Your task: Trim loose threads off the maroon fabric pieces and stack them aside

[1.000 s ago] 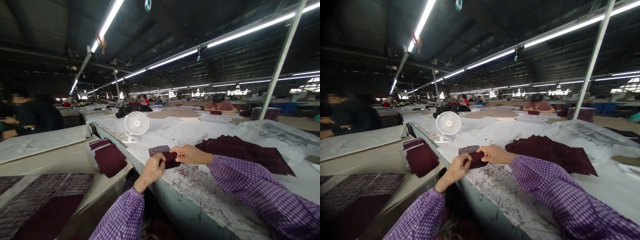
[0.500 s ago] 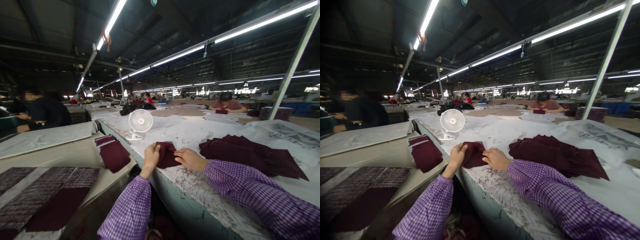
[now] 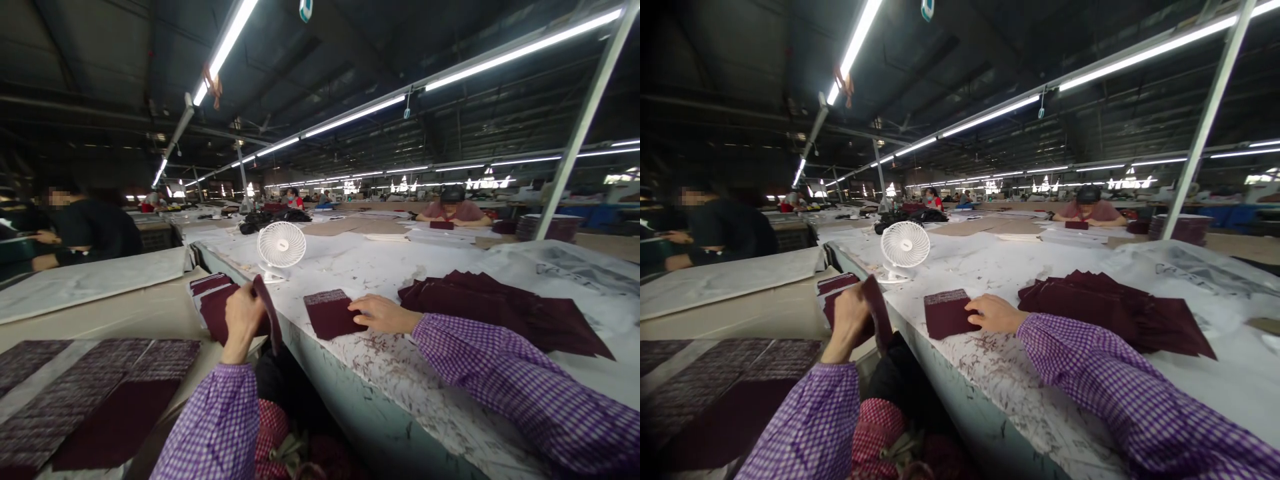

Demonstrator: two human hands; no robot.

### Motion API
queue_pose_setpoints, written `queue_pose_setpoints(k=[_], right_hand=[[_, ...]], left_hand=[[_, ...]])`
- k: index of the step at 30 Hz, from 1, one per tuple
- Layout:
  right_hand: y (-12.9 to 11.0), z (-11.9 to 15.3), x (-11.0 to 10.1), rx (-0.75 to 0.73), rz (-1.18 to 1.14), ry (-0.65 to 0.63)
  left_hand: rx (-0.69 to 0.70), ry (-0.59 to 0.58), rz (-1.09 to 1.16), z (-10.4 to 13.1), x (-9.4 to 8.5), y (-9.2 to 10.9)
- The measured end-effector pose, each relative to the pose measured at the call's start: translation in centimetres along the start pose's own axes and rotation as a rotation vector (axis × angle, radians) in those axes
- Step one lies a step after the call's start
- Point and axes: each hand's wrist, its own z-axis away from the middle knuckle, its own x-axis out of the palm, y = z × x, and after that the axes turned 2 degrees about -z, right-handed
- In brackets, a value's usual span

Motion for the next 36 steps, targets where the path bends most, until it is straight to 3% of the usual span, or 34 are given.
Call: queue_pose_setpoints(k=[2, 4, 8, 10, 12, 15, 17, 19, 22, 25, 27, 31, 36], right_hand=[[-1.0, 0.6, -1.4, 0.054, -0.095, 0.023], [-2.6, 1.5, -2.7, 0.099, -0.295, -0.013], [-6.2, 3.1, -3.9, 0.105, -0.790, -0.268], [-7.1, 3.5, -3.7, 0.135, -1.003, -0.351], [-7.3, 3.5, -3.3, 0.230, -1.204, -0.381], [-6.3, 3.4, -2.6, 0.379, -1.374, -0.369], [-5.5, 3.5, -2.2, 0.415, -1.346, -0.296], [-4.8, 4.0, -1.9, 0.389, -1.249, -0.217], [-4.2, 4.9, -1.5, 0.328, -1.118, -0.169], [-3.8, 5.6, -1.4, 0.341, -1.070, -0.148], [-3.5, 5.8, -1.3, 0.351, -1.072, -0.155], [-2.6, 5.8, -1.0, 0.413, -0.980, -0.107], [-1.8, 5.8, -0.9, 0.415, -0.814, -0.055]], left_hand=[[0.055, -0.082, -0.137, 0.7, 0.4, 2.5], [0.092, -0.061, -0.222, 0.9, 0.6, 4.8], [0.209, 0.089, -0.270, 1.1, -0.1, 8.2], [0.302, 0.111, -0.271, 2.3, -0.4, 9.2], [0.428, 0.048, -0.252, 4.6, -0.1, 9.6], [0.717, -0.156, -0.159, 9.2, 1.4, 9.4], [0.894, -0.264, -0.094, 11.8, 2.5, 8.9], [0.968, -0.335, -0.004, 13.3, 3.2, 8.4], [0.860, -0.388, 0.148, 13.0, 3.4, 8.1], [0.649, -0.276, 0.192, 10.6, 3.9, 8.2], [0.580, -0.256, 0.203, 8.9, 4.8, 8.4], [0.468, -0.505, 0.344, 7.1, 7.2, 9.3], [0.469, -0.504, 0.320, 7.1, 8.5, 10.4]])
